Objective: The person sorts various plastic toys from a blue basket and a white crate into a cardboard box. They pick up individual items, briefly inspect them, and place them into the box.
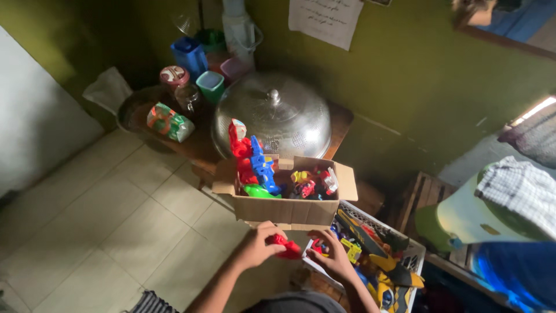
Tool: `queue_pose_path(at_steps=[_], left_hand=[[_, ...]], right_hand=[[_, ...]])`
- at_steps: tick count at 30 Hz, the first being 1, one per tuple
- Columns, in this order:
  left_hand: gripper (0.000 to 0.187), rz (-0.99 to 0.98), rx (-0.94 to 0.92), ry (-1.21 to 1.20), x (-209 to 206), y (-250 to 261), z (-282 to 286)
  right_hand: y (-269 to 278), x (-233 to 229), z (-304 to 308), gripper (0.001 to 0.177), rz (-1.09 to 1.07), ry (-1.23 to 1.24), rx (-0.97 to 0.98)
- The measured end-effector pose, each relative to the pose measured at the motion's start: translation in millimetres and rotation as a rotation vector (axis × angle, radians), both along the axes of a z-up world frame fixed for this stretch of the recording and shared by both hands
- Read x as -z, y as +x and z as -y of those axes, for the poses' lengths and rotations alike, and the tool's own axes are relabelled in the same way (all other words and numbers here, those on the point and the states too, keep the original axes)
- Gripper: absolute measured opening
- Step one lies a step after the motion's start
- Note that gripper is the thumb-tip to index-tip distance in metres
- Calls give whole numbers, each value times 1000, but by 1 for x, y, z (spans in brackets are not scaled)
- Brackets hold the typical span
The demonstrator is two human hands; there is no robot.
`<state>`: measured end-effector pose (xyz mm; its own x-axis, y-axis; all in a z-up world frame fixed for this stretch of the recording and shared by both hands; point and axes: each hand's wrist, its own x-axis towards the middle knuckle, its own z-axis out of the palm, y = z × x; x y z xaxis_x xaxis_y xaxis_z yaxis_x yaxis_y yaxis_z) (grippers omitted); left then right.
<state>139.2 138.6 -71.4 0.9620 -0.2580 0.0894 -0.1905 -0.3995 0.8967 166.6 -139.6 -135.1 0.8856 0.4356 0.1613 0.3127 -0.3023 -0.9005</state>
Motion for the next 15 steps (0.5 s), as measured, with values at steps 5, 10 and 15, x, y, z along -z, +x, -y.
queue_pose_path(at_steps=[5,10,15], left_hand=[[21,140,-94,81,-2,35,5],[27,131,-27,22,-4,67,41],[38,-89,18,-202,33,90,39]], right_hand=[[32,-35,-17,51,-113,-203,-13],[50,-29,-35,42,70,-274,12],[66,-13,-25,37,-79,-250,165]])
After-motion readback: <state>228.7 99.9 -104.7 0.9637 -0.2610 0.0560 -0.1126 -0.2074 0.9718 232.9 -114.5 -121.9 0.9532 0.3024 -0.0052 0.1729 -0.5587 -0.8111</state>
